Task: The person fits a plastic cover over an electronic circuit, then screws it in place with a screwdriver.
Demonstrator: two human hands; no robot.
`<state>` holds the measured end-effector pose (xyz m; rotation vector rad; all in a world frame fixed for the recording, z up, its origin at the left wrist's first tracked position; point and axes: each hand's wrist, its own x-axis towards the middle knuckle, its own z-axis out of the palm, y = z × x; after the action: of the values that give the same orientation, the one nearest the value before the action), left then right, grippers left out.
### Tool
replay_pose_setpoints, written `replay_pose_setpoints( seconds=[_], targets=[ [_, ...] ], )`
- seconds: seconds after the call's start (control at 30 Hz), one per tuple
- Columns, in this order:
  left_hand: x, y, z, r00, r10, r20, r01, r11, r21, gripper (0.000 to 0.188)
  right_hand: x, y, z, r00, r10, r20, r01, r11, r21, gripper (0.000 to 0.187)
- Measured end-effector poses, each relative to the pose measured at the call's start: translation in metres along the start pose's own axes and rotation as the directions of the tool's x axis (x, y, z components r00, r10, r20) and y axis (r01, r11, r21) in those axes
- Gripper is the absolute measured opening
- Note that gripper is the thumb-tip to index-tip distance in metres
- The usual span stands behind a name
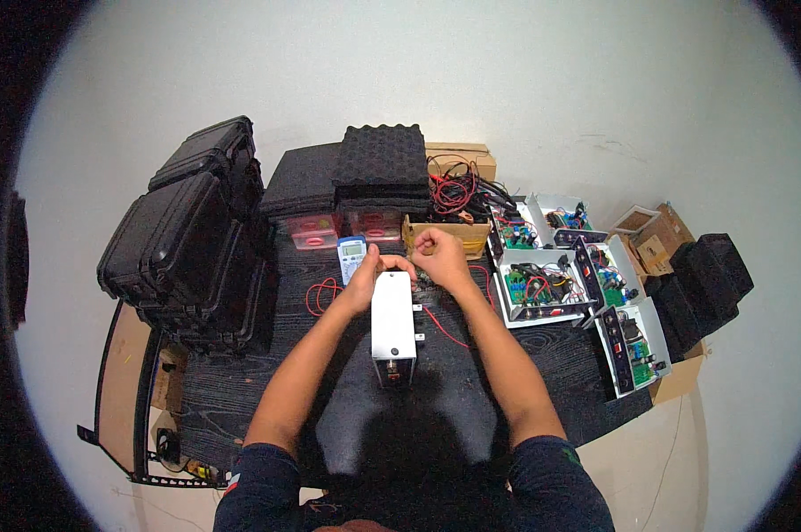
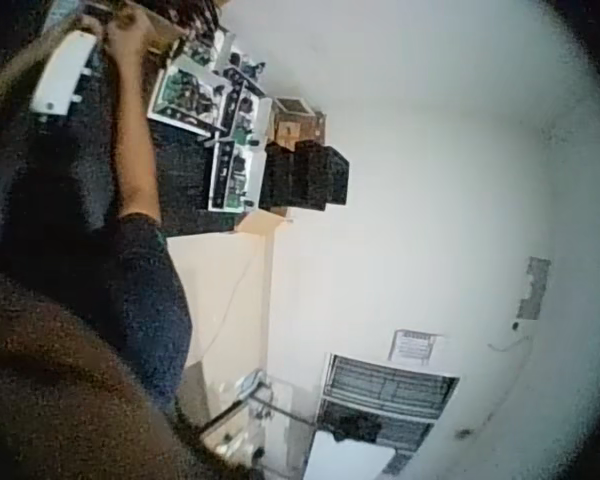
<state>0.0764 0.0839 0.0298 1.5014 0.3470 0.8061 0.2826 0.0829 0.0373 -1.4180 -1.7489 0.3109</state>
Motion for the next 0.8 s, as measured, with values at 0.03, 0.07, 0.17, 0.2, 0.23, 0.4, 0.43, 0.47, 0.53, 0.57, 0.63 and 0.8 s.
replay_pose_setpoints(
  seconds=[0.03, 0.07, 0.17, 0.2, 0.23, 0.4, 0.43, 0.47, 0.53, 0.57, 0.63, 0.8],
  targets=[
    [0.000, 0.001, 0.000, 1.000, 0.000, 0.002, 0.000, 1.000, -0.003, 0.093, -0.003, -0.010, -0.007, 0.999, 0.025, -0.045, -0.006, 0.925, 0.381, 0.019],
    [-0.001, 0.002, 0.000, 1.000, -0.015, 0.009, 0.016, 1.000, -0.024, 0.092, -0.007, -0.022, -0.012, 0.996, 0.026, -0.083, 0.024, 0.834, 0.552, 0.020],
    [-0.002, 0.005, 0.005, 0.998, -0.056, -0.039, 0.054, 0.997, -0.057, 0.090, -0.025, -0.059, -0.034, 0.984, -0.165, -0.069, 0.178, 0.873, 0.453, 0.018],
    [-0.002, 0.006, 0.006, 0.992, -0.081, -0.094, 0.075, 0.995, -0.068, 0.089, -0.028, -0.074, -0.043, 0.962, -0.269, -0.055, 0.270, 0.889, 0.370, 0.016],
    [-0.002, 0.005, 0.005, 0.992, -0.080, -0.095, 0.074, 0.995, -0.067, 0.089, -0.028, -0.077, -0.045, 0.961, -0.270, -0.055, 0.271, 0.888, 0.371, 0.016],
    [0.004, -0.008, 0.000, 0.997, -0.062, -0.041, 0.058, 0.993, -0.100, 0.088, -0.031, -0.078, -0.051, 0.879, -0.476, 0.025, 0.467, 0.871, 0.149, 0.014],
    [0.005, -0.009, 0.001, 0.997, -0.062, -0.040, 0.058, 0.993, -0.099, 0.088, -0.032, -0.080, -0.052, 0.871, -0.491, 0.025, 0.485, 0.867, 0.116, 0.011],
    [0.005, -0.010, 0.001, 0.997, -0.066, -0.052, 0.060, 0.993, -0.104, 0.089, -0.032, -0.082, -0.053, 0.871, -0.490, 0.024, 0.485, 0.867, 0.117, 0.011],
    [0.004, -0.009, 0.001, 0.995, -0.069, -0.068, 0.062, 0.992, -0.106, 0.089, -0.033, -0.086, -0.053, 0.851, -0.524, 0.032, 0.521, 0.851, 0.072, 0.011],
    [0.003, -0.008, 0.001, 0.995, -0.067, -0.073, 0.059, 0.993, -0.105, 0.091, -0.033, -0.086, -0.052, 0.851, -0.525, 0.032, 0.522, 0.850, 0.074, 0.011],
    [0.003, -0.003, 0.005, 0.995, -0.064, -0.071, 0.056, 0.993, -0.107, 0.092, -0.035, -0.086, -0.053, 0.841, -0.540, 0.028, 0.540, 0.842, 0.010, 0.013],
    [0.003, -0.003, 0.004, 0.998, -0.038, -0.051, 0.034, 0.996, -0.083, 0.096, -0.038, -0.089, -0.056, 0.844, -0.536, 0.026, 0.537, 0.844, -0.005, 0.013]
  ],
)
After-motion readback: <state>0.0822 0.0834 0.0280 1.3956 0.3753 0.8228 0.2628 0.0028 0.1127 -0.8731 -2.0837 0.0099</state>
